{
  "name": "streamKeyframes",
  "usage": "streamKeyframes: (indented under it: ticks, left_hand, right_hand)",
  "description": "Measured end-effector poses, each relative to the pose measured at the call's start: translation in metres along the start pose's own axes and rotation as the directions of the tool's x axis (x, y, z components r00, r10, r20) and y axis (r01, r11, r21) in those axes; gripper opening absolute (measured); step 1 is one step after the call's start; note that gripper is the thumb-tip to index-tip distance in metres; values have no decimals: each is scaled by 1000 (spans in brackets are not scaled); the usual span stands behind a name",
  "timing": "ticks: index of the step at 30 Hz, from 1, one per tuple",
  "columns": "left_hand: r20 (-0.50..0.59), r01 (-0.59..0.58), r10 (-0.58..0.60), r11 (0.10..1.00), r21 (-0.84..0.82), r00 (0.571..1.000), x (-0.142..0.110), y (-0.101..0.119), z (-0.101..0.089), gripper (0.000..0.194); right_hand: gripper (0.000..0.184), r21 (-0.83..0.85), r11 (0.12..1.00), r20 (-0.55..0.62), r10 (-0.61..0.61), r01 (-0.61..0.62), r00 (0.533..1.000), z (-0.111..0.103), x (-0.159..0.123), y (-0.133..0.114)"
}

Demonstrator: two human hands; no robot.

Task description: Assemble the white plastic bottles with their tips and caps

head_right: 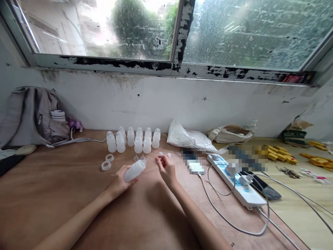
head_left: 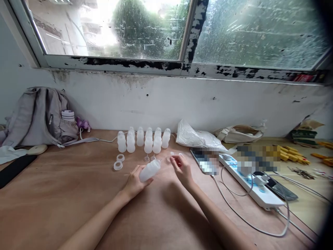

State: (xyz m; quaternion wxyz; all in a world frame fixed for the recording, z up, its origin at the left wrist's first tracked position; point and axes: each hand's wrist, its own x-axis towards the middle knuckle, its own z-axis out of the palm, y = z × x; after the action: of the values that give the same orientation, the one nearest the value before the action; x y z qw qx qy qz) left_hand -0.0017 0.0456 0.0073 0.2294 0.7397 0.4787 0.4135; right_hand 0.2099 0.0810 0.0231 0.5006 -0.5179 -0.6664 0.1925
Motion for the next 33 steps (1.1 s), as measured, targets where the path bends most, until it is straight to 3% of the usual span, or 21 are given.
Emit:
streamKeyframes:
  ticks: [3, 6, 9, 12, 15, 18, 20, 29, 33]
  left_hand:
    - [-18, 23, -23, 1000, -20, 1000, -2, 0, 0, 41]
    - [-31, 64, -64, 998, -11, 997, -4, -1, 2, 47]
    - [-1, 100, -100, 995, 25, 995, -5, -3, 3, 47]
    - [54, 83, -85, 996, 33, 995, -4, -4, 0, 41]
    - [70, 86, -88, 996, 40, 994, -1, -3, -4, 38]
    - [72, 91, -94, 995, 41, 993, 0, -3, -7, 35]
    - [75, 90, -93, 995, 43, 993, 1, -4, -8, 34]
    - [77, 85, -92, 993, 83, 993, 1, -3, -10, 34]
    - [101, 68, -77, 994, 89, 992, 1, -2, -9, 33]
  right_hand:
    - [28, -260, 965, -117, -52, 20, 992, -21, -1, 28]
    - [35, -387, 922, -84, -15, -18, 996, -32, -2, 45]
    - [38, -406, 912, -6, 69, -66, 998, -33, -3, 51]
    - [33, -303, 948, 47, 118, -98, 992, -32, -4, 49]
    - [34, -38, 984, 63, 174, -172, 983, -33, -4, 42]
    - [39, 279, 921, 127, 245, -272, 961, -35, -2, 32]
    - [38, 394, 863, 180, 263, -314, 948, -36, -2, 25]
    - [38, 623, 614, 392, 291, -484, 873, -27, -11, 10]
    - [36, 642, 562, 432, 298, -522, 851, -23, -13, 3]
